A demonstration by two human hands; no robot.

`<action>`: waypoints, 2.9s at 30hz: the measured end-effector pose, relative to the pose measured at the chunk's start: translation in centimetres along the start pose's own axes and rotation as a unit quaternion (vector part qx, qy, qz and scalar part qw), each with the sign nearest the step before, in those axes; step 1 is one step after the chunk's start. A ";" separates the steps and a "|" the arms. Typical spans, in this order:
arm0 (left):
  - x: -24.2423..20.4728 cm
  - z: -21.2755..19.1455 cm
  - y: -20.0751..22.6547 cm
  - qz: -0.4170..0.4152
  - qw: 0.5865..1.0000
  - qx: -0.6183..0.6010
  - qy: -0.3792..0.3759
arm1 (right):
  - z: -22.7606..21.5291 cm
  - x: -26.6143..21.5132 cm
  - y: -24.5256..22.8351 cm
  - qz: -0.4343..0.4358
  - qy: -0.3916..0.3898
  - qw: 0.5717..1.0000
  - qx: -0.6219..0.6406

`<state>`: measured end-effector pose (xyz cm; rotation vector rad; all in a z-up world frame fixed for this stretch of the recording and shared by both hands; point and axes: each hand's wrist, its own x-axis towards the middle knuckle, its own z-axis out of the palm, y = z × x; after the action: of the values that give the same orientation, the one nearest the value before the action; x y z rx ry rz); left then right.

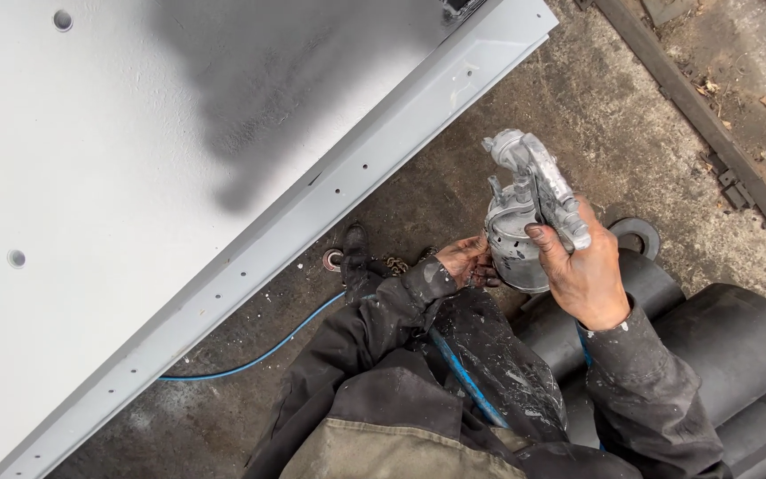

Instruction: The person uses a spray gun to apply black paint onto a large white metal panel. They move the spray gun in steady horizontal strokes to cover the surface, including the edges and areas around circular holes.

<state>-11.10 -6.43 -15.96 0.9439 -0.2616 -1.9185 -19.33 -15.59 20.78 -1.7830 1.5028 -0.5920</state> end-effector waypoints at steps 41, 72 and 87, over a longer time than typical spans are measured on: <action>-16.9 -6.7 -4.8 0.021 0.960 -0.205 0.187 | 6.8 -3.8 -2.4 -0.031 -0.327 0.939 0.101; 2.7 -0.2 -2.2 -0.052 0.997 -0.058 -0.023 | -1.5 0.6 2.5 -0.024 0.003 1.000 0.011; -12.2 2.3 4.6 0.053 0.977 -0.067 0.193 | 5.7 -2.4 2.5 -0.042 -0.142 0.986 0.082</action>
<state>-6.55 0.78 -5.76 1.1623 0.0446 -1.5950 -17.21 -12.09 15.50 -1.7263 1.1582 -0.4643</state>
